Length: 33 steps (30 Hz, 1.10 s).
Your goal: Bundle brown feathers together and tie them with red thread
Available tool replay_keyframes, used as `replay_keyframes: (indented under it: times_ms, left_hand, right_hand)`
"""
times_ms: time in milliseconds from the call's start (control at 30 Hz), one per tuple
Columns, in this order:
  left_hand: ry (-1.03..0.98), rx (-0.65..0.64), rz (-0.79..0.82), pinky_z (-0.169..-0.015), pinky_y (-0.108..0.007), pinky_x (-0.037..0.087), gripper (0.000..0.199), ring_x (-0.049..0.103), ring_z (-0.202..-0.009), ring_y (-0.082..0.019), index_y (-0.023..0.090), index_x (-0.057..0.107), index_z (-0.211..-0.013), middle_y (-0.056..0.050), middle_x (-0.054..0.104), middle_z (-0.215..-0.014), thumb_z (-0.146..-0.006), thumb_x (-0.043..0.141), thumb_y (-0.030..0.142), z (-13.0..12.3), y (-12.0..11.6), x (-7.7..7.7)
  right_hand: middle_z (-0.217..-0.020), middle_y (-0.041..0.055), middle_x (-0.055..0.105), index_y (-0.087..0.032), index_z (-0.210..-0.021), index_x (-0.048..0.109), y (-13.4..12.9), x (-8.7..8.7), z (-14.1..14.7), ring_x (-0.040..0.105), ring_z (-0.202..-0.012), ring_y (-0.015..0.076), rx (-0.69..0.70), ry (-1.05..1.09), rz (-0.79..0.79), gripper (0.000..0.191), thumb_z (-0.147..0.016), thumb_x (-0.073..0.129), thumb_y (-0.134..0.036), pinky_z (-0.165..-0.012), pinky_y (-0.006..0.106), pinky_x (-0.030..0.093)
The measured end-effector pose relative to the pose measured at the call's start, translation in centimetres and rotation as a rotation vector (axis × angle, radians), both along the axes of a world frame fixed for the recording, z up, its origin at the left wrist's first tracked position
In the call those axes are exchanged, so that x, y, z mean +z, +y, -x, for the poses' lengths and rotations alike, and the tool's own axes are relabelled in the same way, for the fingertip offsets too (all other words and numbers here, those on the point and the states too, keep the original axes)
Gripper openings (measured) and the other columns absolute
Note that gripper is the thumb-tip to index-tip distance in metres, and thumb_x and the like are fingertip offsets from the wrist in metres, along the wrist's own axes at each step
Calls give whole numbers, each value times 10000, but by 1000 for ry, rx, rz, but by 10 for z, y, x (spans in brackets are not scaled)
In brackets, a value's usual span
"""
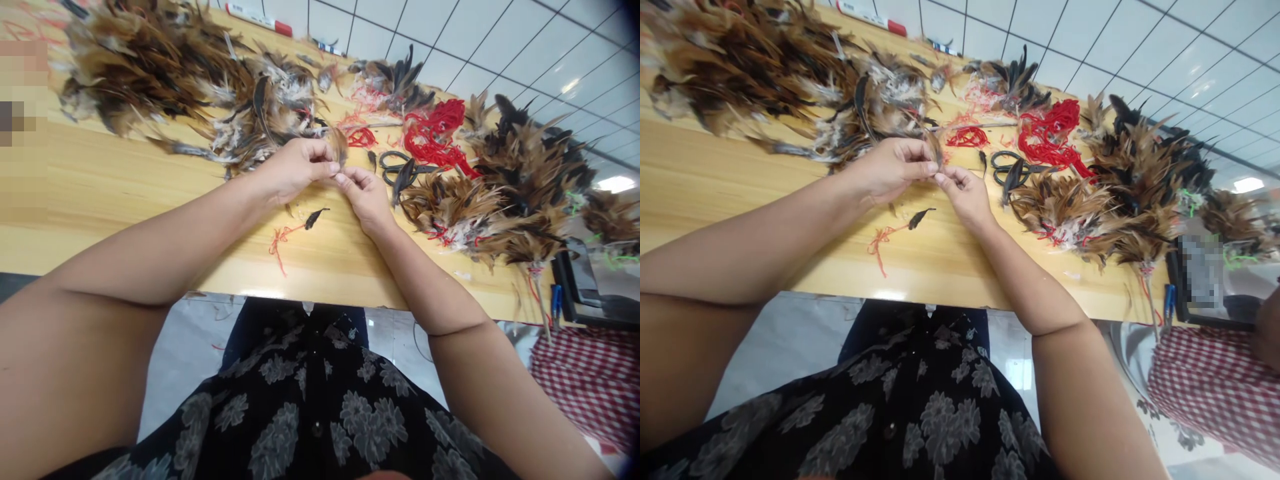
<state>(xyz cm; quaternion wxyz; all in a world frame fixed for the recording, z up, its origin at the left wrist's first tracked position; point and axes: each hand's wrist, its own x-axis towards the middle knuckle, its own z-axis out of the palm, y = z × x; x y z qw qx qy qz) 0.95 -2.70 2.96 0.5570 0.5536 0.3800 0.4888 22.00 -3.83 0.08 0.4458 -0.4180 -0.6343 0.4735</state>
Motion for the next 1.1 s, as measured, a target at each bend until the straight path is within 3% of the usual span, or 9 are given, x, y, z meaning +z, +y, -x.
replay_keyframes:
  times_ms: [133, 267, 433, 500, 633, 733, 833, 1000, 1100]
  left_hand:
    - [68, -17, -76, -817, -326, 525, 445, 664, -812, -191, 196, 732, -785, 3, 699, -836, -962, 1138, 151, -1, -3, 5]
    - [180, 2, -153, -883, -357, 589, 377, 715, -901, -239, 214, 788, -904, -13, 748, -888, -1010, 1146, 266, 11, 4, 20]
    - [474, 416, -384, -1054, -429, 627, 302, 674, -956, -234, 258, 833, -989, -30, 808, -1140, -998, 947, -21, 44, 19, 44]
    - [671, 465, -463, -1190, -523, 613, 288, 695, -1072, -280, 270, 838, -1013, -62, 793, -1225, -998, 896, -12, 57, 24, 45]
    - [949, 360, -512, -1372, -642, 510, 33, 609, -1458, -405, 357, 908, -1134, -88, 839, -1355, -1127, 881, 375, 76, 31, 32]
    - [996, 312, -504, -1355, -670, 507, 239, 574, -1542, -434, 410, 945, -1289, -68, 877, -1288, -1134, 849, 565, 82, 33, 20]
    - [1046, 255, -487, -1368, -676, 492, 286, 583, -1556, -426, 392, 966, -1325, -68, 877, -1233, -1130, 830, 551, 82, 32, 18]
    - [999, -23, -477, -1290, -605, 540, 218, 728, -1333, -403, 310, 923, -1012, -69, 851, -1105, -1058, 845, 509, 80, 35, 28]
    - [812, 92, -495, -1298, -580, 511, 237, 687, -1298, -418, 323, 848, -936, -82, 794, -996, -1021, 918, 534, 88, 42, 29]
  right_hand:
    - [-951, 24, 801, -243, -918, 818, -2, 4, 0, 715, -964, 207, -6, 34, -11, 776, -849, 1011, -992, -975, 388, 644]
    - [-892, 0, 730, -249, -878, 770, -3, 10, -2, 645, -914, 185, -29, 89, 8, 769, -825, 1036, -968, -915, 358, 585]
    - [-815, -27, 624, -261, -900, 739, -1, 15, -4, 549, -814, 157, -64, 119, 42, 767, -829, 1042, -962, -785, 319, 511]
    - [-821, -27, 622, -262, -915, 737, -1, 15, -4, 546, -808, 155, -85, 113, 52, 750, -848, 1047, -942, -763, 313, 499]
    - [-870, -13, 674, -259, -923, 730, -1, 14, -3, 559, -820, 153, -119, 100, 59, 727, -882, 1039, -916, -750, 306, 492]
    - [-930, 3, 730, -257, -912, 714, -1, 14, -1, 574, -836, 151, -125, 100, 53, 711, -903, 1037, -891, -753, 306, 497]
    - [-885, -9, 691, -255, -907, 716, -3, 13, -1, 539, -816, 148, -120, 81, 36, 708, -920, 1014, -897, -751, 313, 476]
    - [-841, -18, 645, -260, -928, 727, -4, 11, -1, 513, -803, 159, -113, 46, 14, 732, -928, 962, -953, -761, 334, 470]
    - [-862, -7, 667, -266, -918, 714, -3, 9, -1, 555, -833, 176, -108, 48, 8, 711, -946, 963, -932, -784, 345, 505]
